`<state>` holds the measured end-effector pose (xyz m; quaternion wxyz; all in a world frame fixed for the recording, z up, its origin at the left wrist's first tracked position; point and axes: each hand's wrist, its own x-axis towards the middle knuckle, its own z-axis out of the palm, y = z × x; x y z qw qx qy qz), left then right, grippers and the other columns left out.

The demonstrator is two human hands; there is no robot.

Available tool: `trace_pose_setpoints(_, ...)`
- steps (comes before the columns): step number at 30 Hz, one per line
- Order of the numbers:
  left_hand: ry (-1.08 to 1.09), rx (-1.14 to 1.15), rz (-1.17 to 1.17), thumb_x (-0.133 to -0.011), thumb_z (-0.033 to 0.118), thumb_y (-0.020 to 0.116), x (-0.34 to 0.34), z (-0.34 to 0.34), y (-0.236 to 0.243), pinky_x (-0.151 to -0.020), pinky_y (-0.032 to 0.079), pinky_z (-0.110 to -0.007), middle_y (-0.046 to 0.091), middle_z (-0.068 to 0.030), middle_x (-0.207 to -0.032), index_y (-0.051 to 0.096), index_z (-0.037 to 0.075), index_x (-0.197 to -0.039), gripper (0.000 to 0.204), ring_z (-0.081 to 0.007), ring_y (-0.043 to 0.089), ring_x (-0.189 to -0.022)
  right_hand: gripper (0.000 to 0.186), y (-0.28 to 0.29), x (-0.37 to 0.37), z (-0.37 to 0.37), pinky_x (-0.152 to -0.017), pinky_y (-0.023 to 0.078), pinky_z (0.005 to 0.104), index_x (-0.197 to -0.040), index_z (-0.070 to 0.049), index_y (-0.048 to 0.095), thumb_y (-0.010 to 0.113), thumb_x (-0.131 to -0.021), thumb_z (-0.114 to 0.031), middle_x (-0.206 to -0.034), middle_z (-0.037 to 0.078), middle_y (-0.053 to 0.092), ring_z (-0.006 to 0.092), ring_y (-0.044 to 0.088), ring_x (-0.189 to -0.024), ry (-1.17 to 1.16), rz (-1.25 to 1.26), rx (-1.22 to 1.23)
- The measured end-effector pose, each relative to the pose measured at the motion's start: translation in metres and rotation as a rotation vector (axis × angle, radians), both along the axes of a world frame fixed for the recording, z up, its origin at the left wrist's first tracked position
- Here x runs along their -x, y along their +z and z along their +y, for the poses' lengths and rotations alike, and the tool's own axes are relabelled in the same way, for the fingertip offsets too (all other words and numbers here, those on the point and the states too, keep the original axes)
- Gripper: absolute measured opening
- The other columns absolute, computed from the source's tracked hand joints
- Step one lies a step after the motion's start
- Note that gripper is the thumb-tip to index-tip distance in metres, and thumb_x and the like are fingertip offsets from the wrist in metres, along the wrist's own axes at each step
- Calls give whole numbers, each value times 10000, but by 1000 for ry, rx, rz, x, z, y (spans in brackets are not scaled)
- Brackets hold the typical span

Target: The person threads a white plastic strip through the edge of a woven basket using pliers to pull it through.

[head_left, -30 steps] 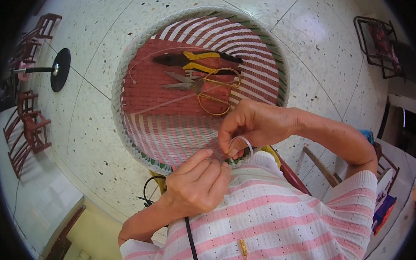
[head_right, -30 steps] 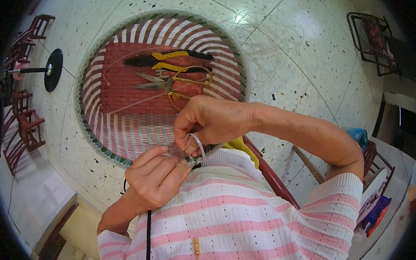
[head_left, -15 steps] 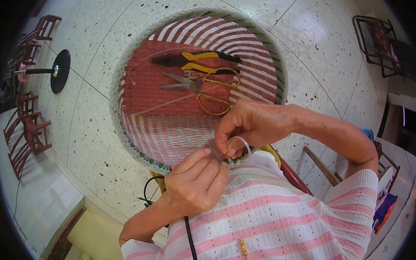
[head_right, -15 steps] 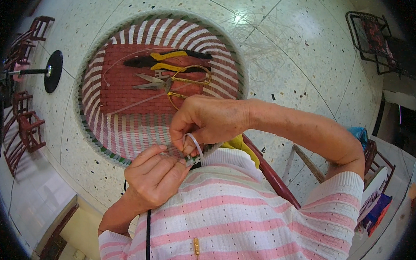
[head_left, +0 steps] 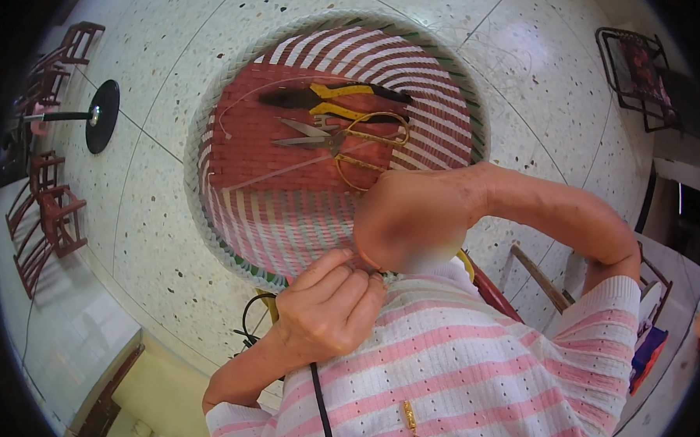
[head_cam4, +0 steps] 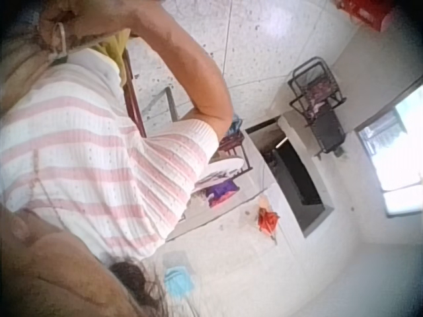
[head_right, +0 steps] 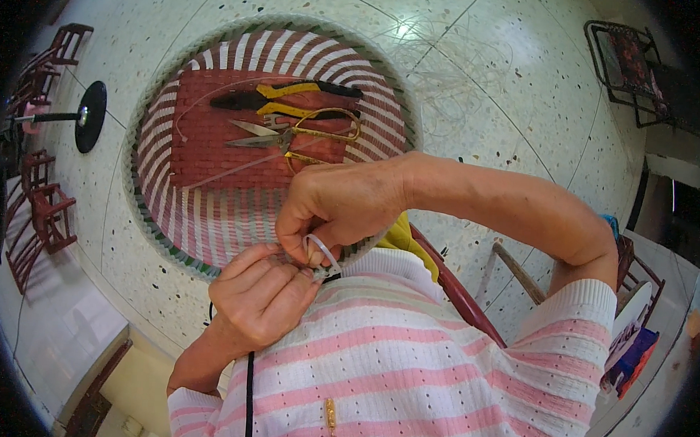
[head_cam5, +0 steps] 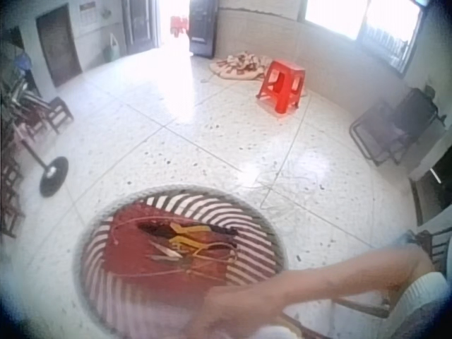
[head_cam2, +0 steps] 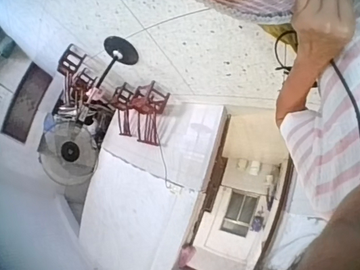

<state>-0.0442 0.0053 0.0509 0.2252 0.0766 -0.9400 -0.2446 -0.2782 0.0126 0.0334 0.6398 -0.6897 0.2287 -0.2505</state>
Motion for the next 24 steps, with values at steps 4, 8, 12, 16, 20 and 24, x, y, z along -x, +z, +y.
trace_pose_setpoints(4, 24, 27, -3, -682, 65, 805, 1, 0, 2, -767, 566, -371, 652, -63, -738, 693, 27, -814, 178, -204, 651, -660, 89, 4, 0, 3, -635, 513, 275, -848, 16, 670, 691, -774, 60, -761, 52, 699, 113, 650, -701, -29, 6, -98)
trace_pose_setpoints(8, 49, 22, -6, -677, 84, 812, 7, -1, 6, -842, 548, -395, 659, -49, -747, 692, 53, -809, 181, -190, 645, -653, 80, 5, 1, 7, -639, 519, 260, -858, 16, 681, 717, -787, 28, -778, 46, 704, 99, 647, -712, -106, 48, -399)
trace_pose_setpoints(12, 154, 52, -34, -674, 105, 810, 16, 1, 11, -1026, 432, -470, 666, -27, -749, 674, 84, -789, 178, -173, 643, -657, 83, 5, 8, 5, -631, 517, 247, -863, 9, 690, 742, -807, -24, -777, 26, 700, 80, 640, -710, -151, 63, -377)
trace_pose_setpoints(16, 237, 49, -15, -662, 116, 798, 24, -2, 15, -1115, 329, -499, 659, -21, -723, 669, 93, -779, 175, -180, 638, -651, 77, 8, 18, -4, -617, 503, 225, -866, -13, 703, 747, -810, -39, -763, 1, 696, 56, 632, -698, -154, 57, -367)
trace_pose_setpoints(20, 243, 59, 5, -653, 122, 798, 28, -10, 18, -1114, 328, -491, 651, -22, -708, 670, 96, -777, 180, -192, 630, -642, 83, 10, 21, -11, -614, 493, 212, -873, -25, 714, 756, -806, -48, -764, -6, 697, 43, 626, -696, -151, 81, -363)
trace_pose_setpoints(24, 254, 84, 41, -639, 133, 807, 28, -16, 22, -1087, 345, -463, 647, -21, -708, 666, 105, -775, 199, -193, 622, -639, 116, 16, 26, -17, -626, 489, 212, -883, -13, 713, 782, -817, -79, -789, 4, 698, 48, 619, -710, -127, 40, -351)
